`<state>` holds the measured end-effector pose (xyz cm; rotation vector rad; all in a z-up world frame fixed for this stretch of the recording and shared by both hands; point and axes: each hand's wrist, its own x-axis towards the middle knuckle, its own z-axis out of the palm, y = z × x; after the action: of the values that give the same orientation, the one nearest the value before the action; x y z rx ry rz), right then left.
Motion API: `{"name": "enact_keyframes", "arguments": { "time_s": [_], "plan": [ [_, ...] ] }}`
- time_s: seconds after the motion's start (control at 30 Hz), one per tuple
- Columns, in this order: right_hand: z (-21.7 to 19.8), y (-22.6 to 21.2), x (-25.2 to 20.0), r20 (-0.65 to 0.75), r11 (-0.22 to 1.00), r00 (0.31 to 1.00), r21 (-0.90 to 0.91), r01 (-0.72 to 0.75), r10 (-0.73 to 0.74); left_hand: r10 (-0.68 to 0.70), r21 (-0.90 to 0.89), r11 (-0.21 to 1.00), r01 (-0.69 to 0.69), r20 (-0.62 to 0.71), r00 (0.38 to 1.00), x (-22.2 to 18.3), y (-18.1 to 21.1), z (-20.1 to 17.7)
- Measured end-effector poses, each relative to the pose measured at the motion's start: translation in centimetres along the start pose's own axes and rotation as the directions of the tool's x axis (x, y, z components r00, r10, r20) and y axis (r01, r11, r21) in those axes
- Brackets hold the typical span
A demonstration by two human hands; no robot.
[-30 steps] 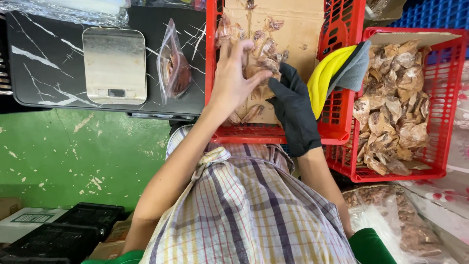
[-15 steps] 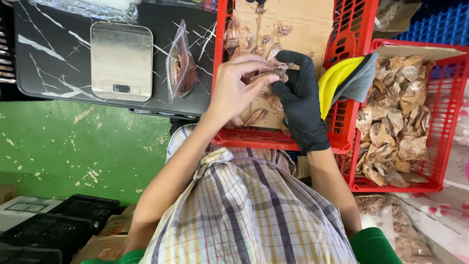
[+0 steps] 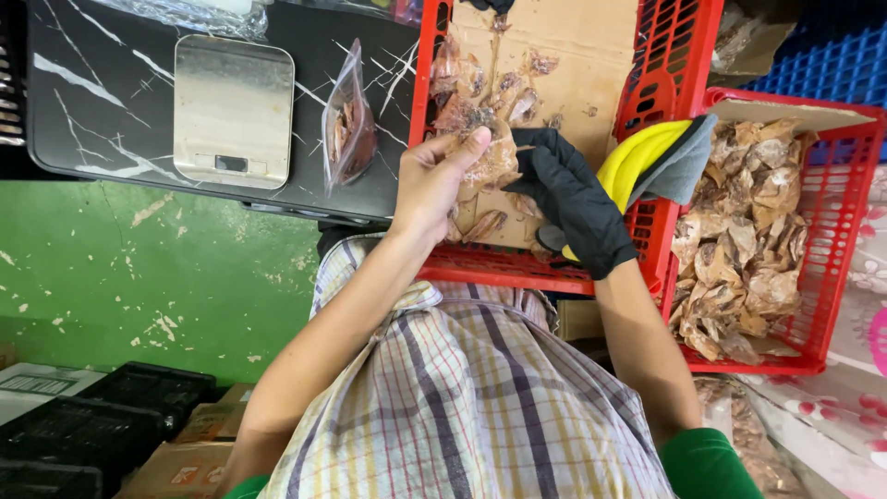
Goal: The person sorts dried seafood by hand from a red plastic crate, places it into plastic bags, and weighs the bags on a digital scale.
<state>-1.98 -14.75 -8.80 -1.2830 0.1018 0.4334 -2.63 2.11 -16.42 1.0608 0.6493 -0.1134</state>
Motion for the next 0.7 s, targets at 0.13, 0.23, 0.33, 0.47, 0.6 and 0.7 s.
{"name": "enact_keyframes", "arguments": {
  "time_s": [0.13,0.23,0.33,0.47,0.6,0.7],
  "plan": [
    [-3.4,4.1,2.3,0.415,0.365,0.908,-0.837,0.408,-0.063,0.132,0.037,0.991,-0.132,-0.022,0.991,-1.5,0.9,0.4],
    [-4.0,9.0,2.5,0.517,0.029,0.854,-0.856,0.516,0.055,0.182,0.048,0.982,-0.181,-0.007,0.983,-1.6,0.8,0.5],
    [-5.9,12.6,3.5,0.702,-0.168,0.660,-0.709,0.685,-0.269,0.144,0.022,0.989,-0.144,-0.033,0.989,-2.6,1.3,0.4],
    [-7.2,9.8,4.7,0.220,0.646,0.932,-0.763,-0.019,0.288,0.016,-0.104,0.994,-0.011,0.043,0.999,-2.9,2.2,0.6],
    [-6.7,8.2,4.1,0.133,0.965,0.979,-0.231,-0.119,0.153,-0.092,-0.154,0.980,0.126,0.208,0.974,-0.8,-1.1,-0.5],
    [-4.5,6.0,3.1,0.102,0.939,0.987,-0.311,0.148,-0.122,0.043,-0.153,0.988,-0.019,0.160,0.986,-3.4,2.1,1.1]
  ]
}}
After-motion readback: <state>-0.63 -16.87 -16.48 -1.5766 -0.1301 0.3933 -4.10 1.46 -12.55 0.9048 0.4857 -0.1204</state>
